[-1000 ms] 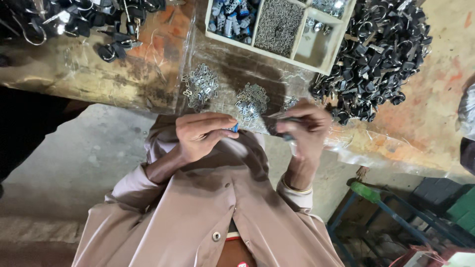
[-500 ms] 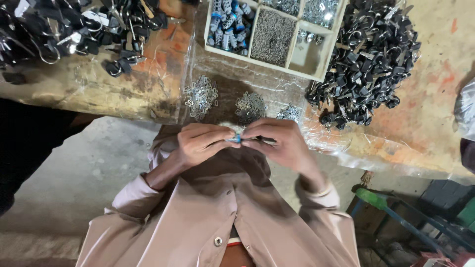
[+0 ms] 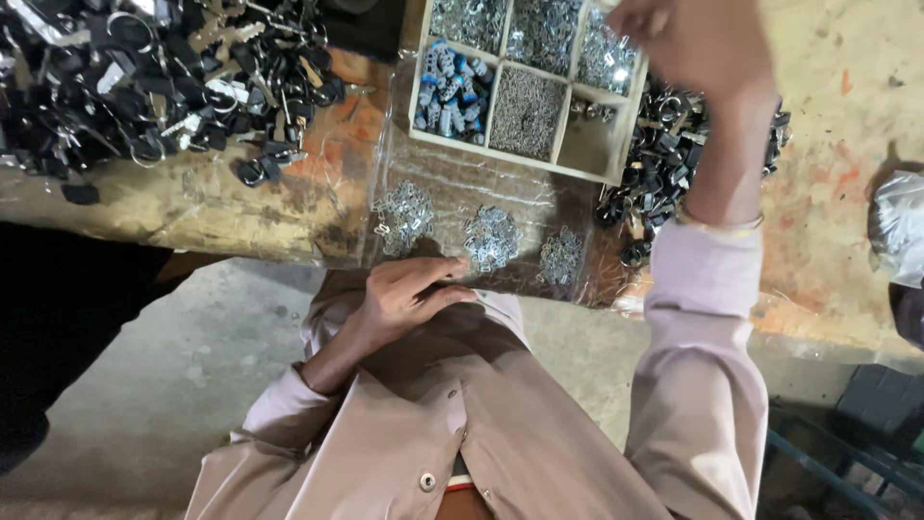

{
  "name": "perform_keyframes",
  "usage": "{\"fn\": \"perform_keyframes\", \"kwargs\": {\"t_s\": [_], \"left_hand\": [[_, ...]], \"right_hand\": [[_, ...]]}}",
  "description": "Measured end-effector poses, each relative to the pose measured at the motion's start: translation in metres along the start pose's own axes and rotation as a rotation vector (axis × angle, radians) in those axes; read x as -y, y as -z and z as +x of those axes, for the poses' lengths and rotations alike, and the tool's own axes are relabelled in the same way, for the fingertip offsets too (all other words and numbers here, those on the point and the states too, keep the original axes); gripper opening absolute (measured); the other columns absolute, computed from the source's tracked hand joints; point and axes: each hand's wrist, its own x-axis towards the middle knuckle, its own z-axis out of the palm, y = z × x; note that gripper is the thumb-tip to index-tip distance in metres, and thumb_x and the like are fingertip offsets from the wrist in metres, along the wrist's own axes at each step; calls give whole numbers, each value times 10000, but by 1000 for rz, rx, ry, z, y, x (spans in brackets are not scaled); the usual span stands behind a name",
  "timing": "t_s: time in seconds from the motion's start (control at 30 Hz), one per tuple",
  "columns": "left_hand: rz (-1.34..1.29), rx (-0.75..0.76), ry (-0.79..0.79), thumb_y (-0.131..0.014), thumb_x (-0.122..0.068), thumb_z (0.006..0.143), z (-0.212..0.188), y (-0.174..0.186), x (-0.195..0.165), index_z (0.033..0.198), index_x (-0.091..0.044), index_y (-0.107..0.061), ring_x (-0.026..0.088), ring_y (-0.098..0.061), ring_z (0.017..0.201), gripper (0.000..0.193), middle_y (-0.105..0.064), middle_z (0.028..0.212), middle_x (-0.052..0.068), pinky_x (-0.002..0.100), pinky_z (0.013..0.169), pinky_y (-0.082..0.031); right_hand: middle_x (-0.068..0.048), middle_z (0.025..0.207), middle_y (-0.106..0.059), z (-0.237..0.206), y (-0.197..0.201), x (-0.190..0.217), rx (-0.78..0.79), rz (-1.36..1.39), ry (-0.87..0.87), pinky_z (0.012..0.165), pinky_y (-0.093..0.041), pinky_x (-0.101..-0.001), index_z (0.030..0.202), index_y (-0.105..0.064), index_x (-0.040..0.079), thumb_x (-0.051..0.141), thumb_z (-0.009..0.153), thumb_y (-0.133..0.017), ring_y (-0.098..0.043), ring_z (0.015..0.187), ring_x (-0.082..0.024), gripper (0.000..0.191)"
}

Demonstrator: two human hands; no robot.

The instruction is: The person sits at a workbench assembling small lock components. They hold a cylindrical lock body in one hand and repeatedly pick small metal pins and springs from a compartment tray and piles on the table, inserting them one at a time into the lock body by hand.

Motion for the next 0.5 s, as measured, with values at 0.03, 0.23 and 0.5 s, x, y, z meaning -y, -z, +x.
{"fn": "perform_keyframes", "kwargs": {"t_s": [0.03,0.23,0.5], "left_hand": [[-17,8,15,-897,-175,833,1,1,-1,1098,-23,-723,218,-779,862,352,-771,1024,101,315,734,-631],[-157,86,83,-855,-105,881,16,15,-10,1164,0,-696,207,-793,913,341,-766,1060,103,309,764,-645],[243,210,18,-782,-224,957,78,42,-4,1164,-98,-723,191,-763,827,250,-774,1114,85,304,639,-607]], "right_hand": [[-78,897,-743,-12,-5,5,78,-35,30,662,-523,-348,1086,-807,153,141,978,-735,-687,671,-228,130],[-46,939,-775,-122,-9,39,123,-210,-265,598,-527,-382,1087,-812,186,260,884,-804,-721,688,-227,215],[-99,1113,-624,-198,-50,58,-260,-287,-356,784,-524,-413,1147,-755,118,100,982,-765,-675,945,-308,166]]}}
